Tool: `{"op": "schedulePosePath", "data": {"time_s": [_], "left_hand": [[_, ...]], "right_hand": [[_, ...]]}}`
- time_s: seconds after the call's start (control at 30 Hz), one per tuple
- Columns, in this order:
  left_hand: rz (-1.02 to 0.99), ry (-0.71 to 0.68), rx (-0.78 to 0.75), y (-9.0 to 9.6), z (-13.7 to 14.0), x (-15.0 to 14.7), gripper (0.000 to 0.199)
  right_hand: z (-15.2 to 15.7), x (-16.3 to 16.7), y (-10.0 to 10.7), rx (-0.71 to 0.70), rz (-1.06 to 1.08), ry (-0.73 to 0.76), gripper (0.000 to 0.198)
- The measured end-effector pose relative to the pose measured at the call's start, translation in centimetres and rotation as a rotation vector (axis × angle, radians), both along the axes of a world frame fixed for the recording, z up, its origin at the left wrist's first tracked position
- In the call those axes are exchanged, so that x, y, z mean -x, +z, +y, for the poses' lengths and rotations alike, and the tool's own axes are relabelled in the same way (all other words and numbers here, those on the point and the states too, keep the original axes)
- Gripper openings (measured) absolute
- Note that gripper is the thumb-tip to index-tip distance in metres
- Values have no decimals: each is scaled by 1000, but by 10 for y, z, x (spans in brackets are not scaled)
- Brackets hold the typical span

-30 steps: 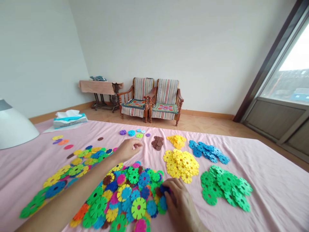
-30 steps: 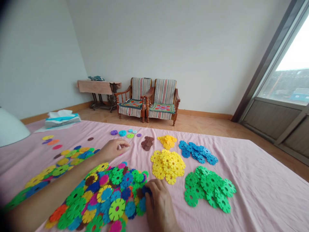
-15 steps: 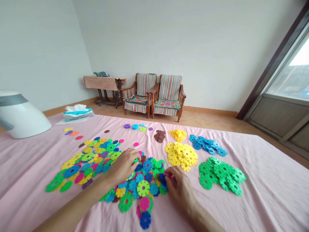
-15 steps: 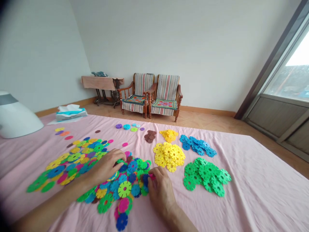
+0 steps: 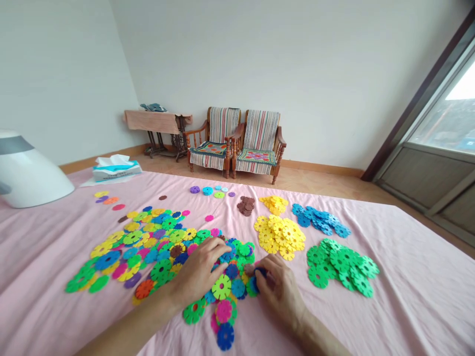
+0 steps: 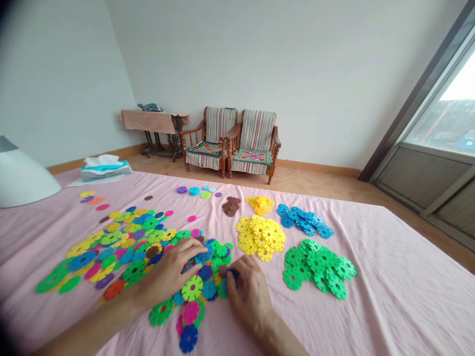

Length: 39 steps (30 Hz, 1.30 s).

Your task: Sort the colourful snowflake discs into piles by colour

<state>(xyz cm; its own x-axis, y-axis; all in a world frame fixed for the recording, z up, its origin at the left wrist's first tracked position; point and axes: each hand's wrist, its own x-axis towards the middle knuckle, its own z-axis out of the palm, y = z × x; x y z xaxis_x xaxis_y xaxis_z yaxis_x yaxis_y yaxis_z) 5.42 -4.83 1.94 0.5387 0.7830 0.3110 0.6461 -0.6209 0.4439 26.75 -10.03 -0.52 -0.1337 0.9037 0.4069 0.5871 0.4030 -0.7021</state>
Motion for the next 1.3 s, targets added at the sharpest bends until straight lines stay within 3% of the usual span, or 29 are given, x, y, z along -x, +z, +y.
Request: {"op": "schedulePosePath", "data": {"time_s": [0.13, 0.33, 0.4, 0.6, 0.77, 0.9, 1.03, 1.17, 1.3], "left_hand": [[26, -25, -46, -5, 2, -2, 45], [28, -149, 15, 0, -2, -2, 16], [-3, -192, 50, 2, -5, -2, 15], [-126, -98, 81, 7, -1, -11, 15], [16, -163, 42, 11, 14, -31, 26], [156, -162, -18, 8, 23, -43, 19], [135, -180, -41, 4, 22, -44, 19], [22, -58, -2, 8, 34, -41, 23], [-94, 224, 45, 15, 83, -32, 17]], "right_hand": [[-1, 1, 5, 4, -17, -33, 14], [1, 1, 4, 2, 31, -103, 16], [1, 1, 2, -3, 32, -118, 16], [4, -1, -2, 29, 51, -117, 17], [8, -3, -9, 37, 108, -146, 19], [9, -2, -11, 32, 108, -152, 20], [9, -2, -12, 42, 98, -151, 20], [9, -2, -11, 58, 108, -133, 20], [8, -2, -10, 98, 119, -113, 21]]}}
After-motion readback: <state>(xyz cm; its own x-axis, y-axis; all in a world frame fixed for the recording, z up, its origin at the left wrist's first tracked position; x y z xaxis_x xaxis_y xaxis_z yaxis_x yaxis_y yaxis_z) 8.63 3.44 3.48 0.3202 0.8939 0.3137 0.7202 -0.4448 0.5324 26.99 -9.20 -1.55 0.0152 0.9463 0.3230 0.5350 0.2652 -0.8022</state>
